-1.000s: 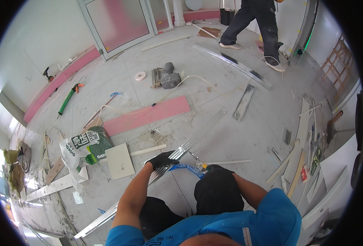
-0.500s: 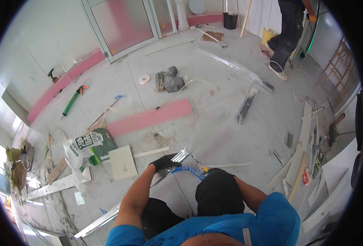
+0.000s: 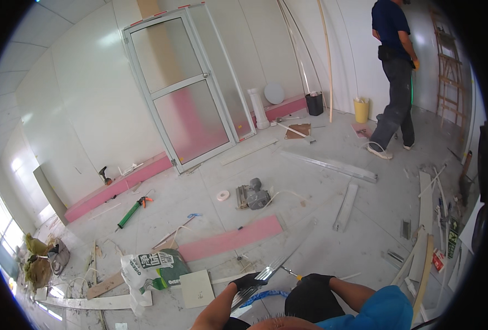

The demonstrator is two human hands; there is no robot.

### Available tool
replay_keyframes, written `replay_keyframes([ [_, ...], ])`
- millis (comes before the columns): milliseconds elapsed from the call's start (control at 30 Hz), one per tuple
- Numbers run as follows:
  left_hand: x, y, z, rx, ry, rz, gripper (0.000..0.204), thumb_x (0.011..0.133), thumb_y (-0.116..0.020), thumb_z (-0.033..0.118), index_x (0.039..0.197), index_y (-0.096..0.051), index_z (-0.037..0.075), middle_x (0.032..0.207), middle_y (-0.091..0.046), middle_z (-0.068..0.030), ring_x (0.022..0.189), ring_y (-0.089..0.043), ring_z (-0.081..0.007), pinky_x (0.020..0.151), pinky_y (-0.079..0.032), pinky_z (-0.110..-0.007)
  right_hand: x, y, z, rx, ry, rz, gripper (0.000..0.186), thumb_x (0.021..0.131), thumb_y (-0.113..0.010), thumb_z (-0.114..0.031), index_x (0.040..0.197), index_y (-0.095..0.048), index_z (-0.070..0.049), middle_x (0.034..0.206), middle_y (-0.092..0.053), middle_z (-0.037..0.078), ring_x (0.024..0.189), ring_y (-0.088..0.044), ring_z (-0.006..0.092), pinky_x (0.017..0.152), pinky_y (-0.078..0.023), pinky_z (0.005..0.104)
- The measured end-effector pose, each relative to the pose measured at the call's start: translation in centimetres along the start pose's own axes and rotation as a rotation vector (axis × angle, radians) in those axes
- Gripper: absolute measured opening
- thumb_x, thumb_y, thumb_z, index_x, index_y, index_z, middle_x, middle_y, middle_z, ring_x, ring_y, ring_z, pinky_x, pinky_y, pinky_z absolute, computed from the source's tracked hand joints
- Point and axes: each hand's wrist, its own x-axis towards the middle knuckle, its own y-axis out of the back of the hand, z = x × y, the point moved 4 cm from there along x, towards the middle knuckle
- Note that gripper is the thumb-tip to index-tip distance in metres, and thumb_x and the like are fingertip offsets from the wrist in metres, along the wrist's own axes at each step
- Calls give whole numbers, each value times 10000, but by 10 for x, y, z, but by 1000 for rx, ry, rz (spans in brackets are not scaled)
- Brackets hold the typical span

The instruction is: The person measures a long metal profile with a tape measure and marks it with a marker. They then use tin snips to cut the profile into smaller sections, repeating the process for multiple pieces.

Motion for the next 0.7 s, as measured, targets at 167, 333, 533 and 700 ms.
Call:
replay_keyframes([
  [167,-6,4,0,-34,14,26,708,861,-669,519,1432,-488,141,1212,-655,-76,1074,-591,-175,960,-441,-344,-2,7,-8,30,-12,18,420,914,-590,-137,1322,-539,-57,1164,-613,158,1081,-577,211,936,-455,328],
  [333,-2,5,-12,-37,2,22,730,847,-682,532,1423,-499,125,1227,-649,-74,1089,-584,-178,976,-431,-343,-11,6,-14,60,-29,29,438,913,-591,-137,1338,-528,-57,1183,-608,163,1099,-573,217,945,-452,329],
  [533,-17,10,16,-7,-90,70,753,831,-712,490,1442,-472,121,1236,-643,-89,1077,-593,-183,972,-438,-341,-20,-4,-9,139,2,40,459,912,-592,-137,1358,-516,-57,1207,-602,169,1121,-570,223,957,-448,330],
  [700,-24,17,28,-6,-51,140,783,818,-739,446,1463,-442,118,1249,-636,-106,1066,-603,-191,968,-447,-341,-38,-22,-26,258,-91,27,477,911,-593,-137,1374,-505,-58,1227,-597,174,1139,-567,229,967,-445,331],
])
